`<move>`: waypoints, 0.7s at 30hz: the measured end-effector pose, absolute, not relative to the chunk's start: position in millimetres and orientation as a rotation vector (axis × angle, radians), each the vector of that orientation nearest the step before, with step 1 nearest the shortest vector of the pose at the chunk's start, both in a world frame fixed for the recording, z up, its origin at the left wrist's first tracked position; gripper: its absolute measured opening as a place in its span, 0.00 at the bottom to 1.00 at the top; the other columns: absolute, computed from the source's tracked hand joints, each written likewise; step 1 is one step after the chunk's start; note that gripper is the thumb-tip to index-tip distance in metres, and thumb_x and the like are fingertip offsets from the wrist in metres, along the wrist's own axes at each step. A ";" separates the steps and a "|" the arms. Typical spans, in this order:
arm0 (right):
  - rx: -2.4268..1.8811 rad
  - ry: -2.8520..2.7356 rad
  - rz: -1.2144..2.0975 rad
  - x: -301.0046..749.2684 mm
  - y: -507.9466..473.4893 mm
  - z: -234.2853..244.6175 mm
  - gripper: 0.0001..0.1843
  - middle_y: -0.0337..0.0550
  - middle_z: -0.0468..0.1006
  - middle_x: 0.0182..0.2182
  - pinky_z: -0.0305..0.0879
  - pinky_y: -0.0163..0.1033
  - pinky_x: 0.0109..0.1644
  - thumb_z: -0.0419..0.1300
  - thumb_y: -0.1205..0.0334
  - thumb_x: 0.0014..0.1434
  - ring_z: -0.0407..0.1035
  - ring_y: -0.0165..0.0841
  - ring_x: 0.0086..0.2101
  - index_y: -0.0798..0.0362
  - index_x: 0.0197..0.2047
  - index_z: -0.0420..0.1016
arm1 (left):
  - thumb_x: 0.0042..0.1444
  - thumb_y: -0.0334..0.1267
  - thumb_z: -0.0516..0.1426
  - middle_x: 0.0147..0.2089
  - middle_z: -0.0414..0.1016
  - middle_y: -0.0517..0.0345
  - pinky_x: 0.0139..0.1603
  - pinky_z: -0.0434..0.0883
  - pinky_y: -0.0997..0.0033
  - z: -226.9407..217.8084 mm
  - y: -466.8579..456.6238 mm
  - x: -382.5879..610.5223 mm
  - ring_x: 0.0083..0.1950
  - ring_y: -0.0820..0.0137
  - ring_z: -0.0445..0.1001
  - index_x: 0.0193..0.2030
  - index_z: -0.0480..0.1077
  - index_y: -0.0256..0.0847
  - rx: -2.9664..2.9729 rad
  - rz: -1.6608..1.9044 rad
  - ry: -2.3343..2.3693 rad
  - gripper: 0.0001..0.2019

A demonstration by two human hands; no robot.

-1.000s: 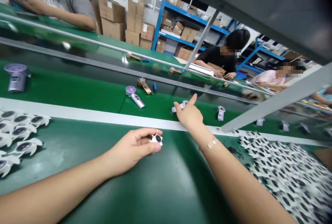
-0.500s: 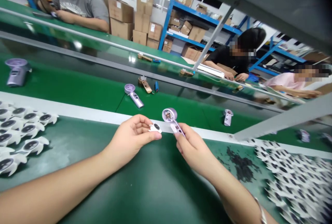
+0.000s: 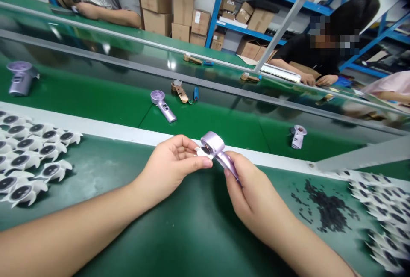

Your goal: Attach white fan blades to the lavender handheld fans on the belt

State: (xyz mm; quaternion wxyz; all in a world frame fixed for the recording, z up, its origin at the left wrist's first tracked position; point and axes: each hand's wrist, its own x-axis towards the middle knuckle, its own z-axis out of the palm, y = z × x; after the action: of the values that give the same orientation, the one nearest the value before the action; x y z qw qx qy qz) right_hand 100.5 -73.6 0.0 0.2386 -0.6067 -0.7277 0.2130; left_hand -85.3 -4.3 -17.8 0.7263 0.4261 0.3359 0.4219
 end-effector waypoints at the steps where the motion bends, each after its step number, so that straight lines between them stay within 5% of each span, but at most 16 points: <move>1: -1.663 -2.016 0.558 101.0 -73.3 -0.1 0.16 0.48 0.72 0.47 0.66 0.43 0.39 0.48 0.66 0.66 0.70 0.37 0.38 0.50 0.56 0.62 | 0.44 0.29 0.71 0.30 0.81 0.63 0.40 0.74 0.81 -17.6 -4.1 -85.2 0.34 0.77 0.80 0.32 0.68 0.37 0.937 0.932 0.740 0.15; 21: -1.531 -2.378 0.412 121.0 -68.5 10.9 0.23 0.51 0.73 0.47 0.70 0.46 0.44 0.48 0.72 0.62 0.71 0.41 0.40 0.51 0.60 0.59 | 0.41 0.29 0.71 0.24 0.79 0.62 0.32 0.71 0.78 -16.6 -0.5 -90.3 0.27 0.75 0.76 0.30 0.63 0.39 0.918 0.872 0.725 0.19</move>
State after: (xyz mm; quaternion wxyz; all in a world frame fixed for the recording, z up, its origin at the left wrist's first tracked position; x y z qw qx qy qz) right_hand 121.0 -68.5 10.9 0.1416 -0.5303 -0.8236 0.1427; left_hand -90.3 -0.5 -16.6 0.7454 0.4192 0.3313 0.3985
